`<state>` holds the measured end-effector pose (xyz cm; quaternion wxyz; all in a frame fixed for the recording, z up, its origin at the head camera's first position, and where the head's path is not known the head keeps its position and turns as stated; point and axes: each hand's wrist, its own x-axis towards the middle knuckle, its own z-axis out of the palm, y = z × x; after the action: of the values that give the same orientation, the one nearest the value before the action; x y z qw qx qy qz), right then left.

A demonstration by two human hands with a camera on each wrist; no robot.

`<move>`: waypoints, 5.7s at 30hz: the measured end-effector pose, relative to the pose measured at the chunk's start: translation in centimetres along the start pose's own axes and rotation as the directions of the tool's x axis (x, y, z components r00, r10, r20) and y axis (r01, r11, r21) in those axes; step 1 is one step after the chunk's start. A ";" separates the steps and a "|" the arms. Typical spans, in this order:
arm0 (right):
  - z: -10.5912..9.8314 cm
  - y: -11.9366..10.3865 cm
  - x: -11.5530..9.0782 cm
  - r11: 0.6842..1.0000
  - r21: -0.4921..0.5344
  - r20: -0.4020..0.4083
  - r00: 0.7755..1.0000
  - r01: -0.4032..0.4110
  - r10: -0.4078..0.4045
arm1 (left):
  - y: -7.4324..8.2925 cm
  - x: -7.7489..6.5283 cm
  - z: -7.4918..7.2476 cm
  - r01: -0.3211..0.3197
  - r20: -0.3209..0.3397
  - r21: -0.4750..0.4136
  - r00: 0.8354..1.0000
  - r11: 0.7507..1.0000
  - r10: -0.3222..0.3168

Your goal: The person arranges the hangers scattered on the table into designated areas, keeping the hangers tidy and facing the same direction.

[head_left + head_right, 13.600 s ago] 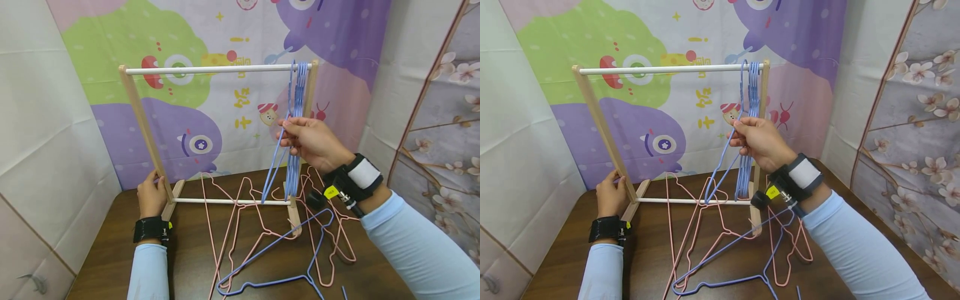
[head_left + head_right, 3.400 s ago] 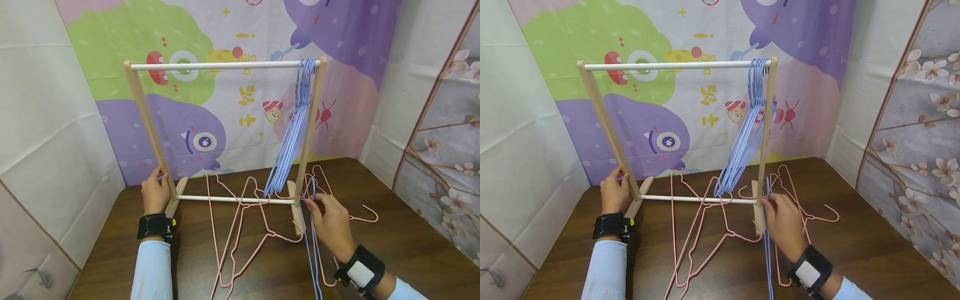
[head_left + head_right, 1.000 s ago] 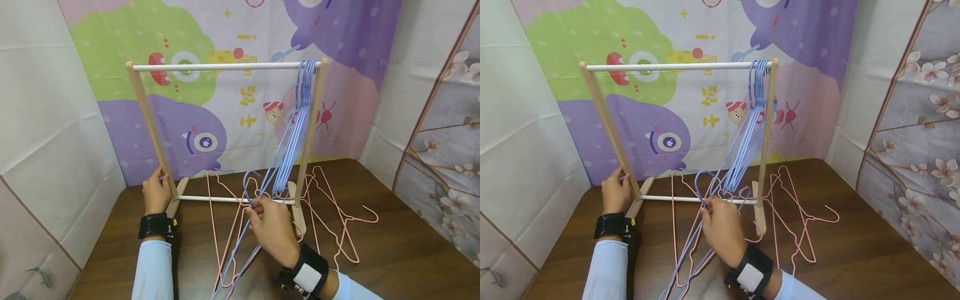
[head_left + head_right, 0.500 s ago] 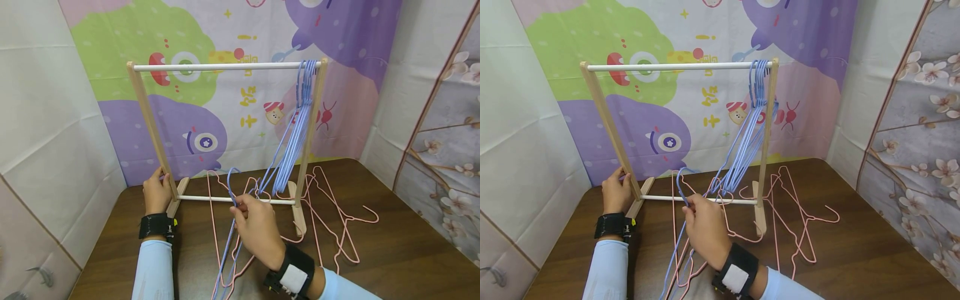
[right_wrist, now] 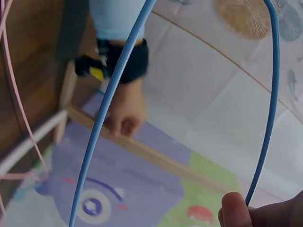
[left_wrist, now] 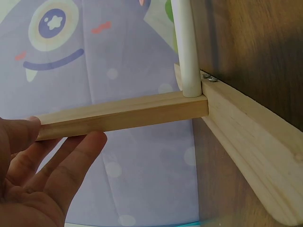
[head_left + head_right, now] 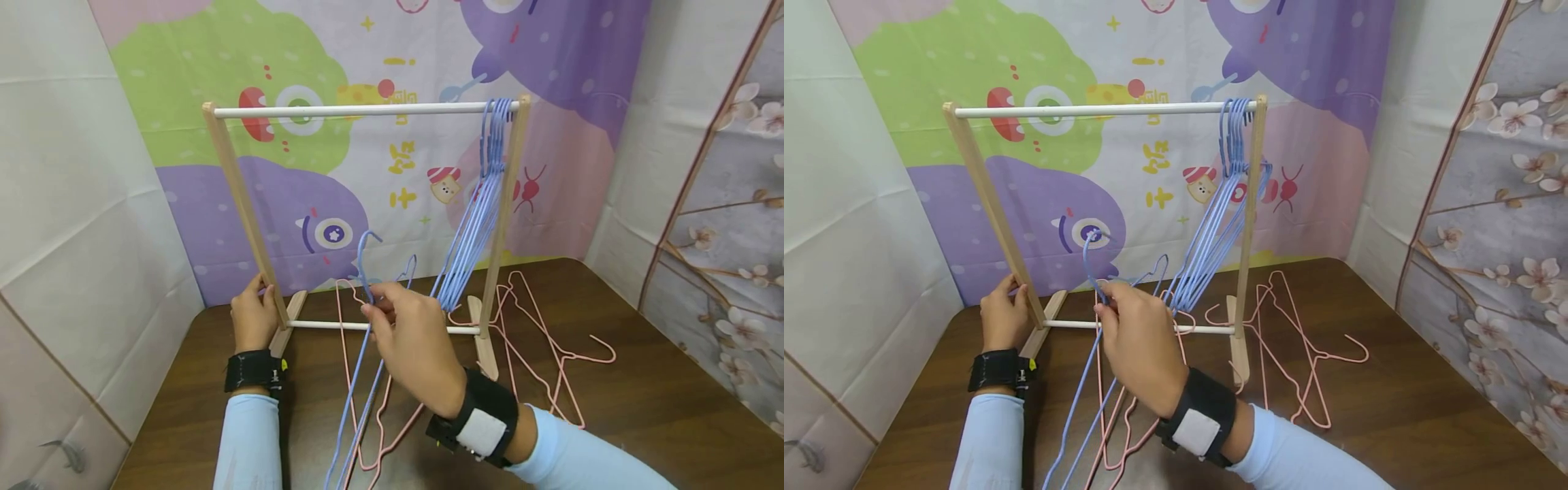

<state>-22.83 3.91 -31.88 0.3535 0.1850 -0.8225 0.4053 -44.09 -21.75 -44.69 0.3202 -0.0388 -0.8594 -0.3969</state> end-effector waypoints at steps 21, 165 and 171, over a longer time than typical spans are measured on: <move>-5.9 -0.9 10.3 0.980 -0.186 -0.098 0.992 0.066 -0.085 | 0.2 -0.2 0.0 0.009 0.004 -0.004 1.000 1.000 -0.008; -7.0 28.8 -4.4 0.584 -0.642 0.156 0.661 -0.497 0.734 | 0.6 -0.1 0.2 0.021 0.006 0.002 1.000 1.000 -0.021; -7.9 28.8 -4.1 0.594 -0.595 0.113 0.676 -0.541 0.728 | 0.4 -0.1 0.0 0.024 0.005 0.002 1.000 1.000 -0.024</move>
<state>-33.62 27.61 -46.99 0.0678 -0.1596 -0.9575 0.2306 -43.88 -21.41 -44.50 0.3132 -0.0295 -0.8609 -0.3999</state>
